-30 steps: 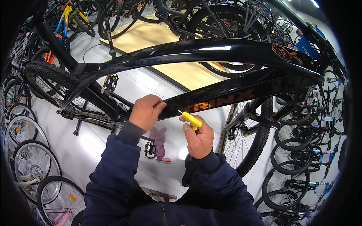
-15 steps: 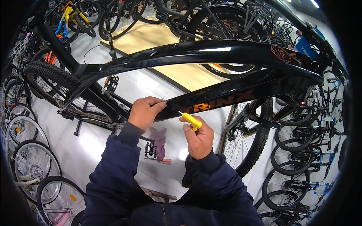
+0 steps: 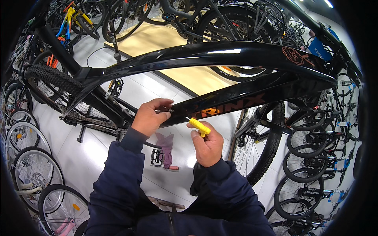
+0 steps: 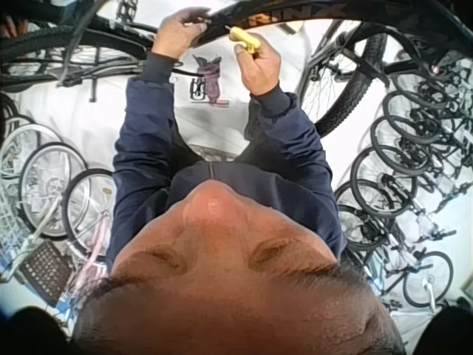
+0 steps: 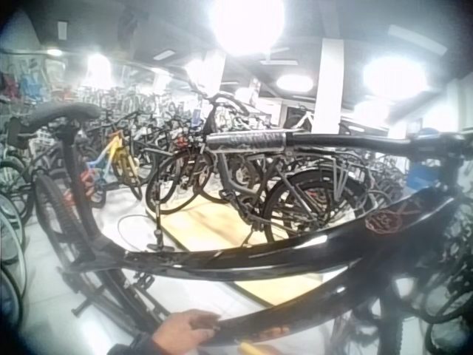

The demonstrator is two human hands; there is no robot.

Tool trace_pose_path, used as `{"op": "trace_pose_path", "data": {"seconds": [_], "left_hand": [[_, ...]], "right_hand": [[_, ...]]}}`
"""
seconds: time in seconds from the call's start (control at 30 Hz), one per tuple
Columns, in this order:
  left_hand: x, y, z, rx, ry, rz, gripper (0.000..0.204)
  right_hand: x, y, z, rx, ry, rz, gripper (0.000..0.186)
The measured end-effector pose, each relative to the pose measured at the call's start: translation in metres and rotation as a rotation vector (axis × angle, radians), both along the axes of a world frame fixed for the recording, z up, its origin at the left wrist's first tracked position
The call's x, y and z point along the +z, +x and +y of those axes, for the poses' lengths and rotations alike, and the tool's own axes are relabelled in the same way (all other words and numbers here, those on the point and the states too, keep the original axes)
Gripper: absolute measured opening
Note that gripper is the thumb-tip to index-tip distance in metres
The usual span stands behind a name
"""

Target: The person uses a yellow-handled screwdriver to tighten screws on the down tube of a black bicycle frame. They repeatedly insert the screwdriver, turn it clockwise, and reposition to work on different fasteners along the frame.

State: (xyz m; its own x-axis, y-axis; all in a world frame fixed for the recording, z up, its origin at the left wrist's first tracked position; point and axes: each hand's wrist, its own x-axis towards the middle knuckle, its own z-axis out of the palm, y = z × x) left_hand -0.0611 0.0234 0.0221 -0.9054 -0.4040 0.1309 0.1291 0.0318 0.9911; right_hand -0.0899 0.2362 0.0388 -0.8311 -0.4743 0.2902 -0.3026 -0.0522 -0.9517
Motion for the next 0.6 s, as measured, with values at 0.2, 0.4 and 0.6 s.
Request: {"op": "trace_pose_path", "data": {"seconds": [0.2, 0.4, 0.6], "left_hand": [[0.0012, 0.0013, 0.0001, 0.042, -0.179, -0.25, 0.016], [0.0008, -0.0001, 0.0039, 0.018, 0.015, -0.013, 0.015], [0.0001, 0.0013, 0.0017, 0.062, -0.224, -0.166, 0.015]], "right_hand": [[-0.0025, 0.0002, -0.0019, 0.003, -0.028, 0.006, 0.023], [-0.0031, -0.0005, -0.0013, 0.007, -0.038, 0.019, 0.024], [-0.0024, 0.0, -0.0009, 0.004, -0.019, 0.028, 0.024]]}}
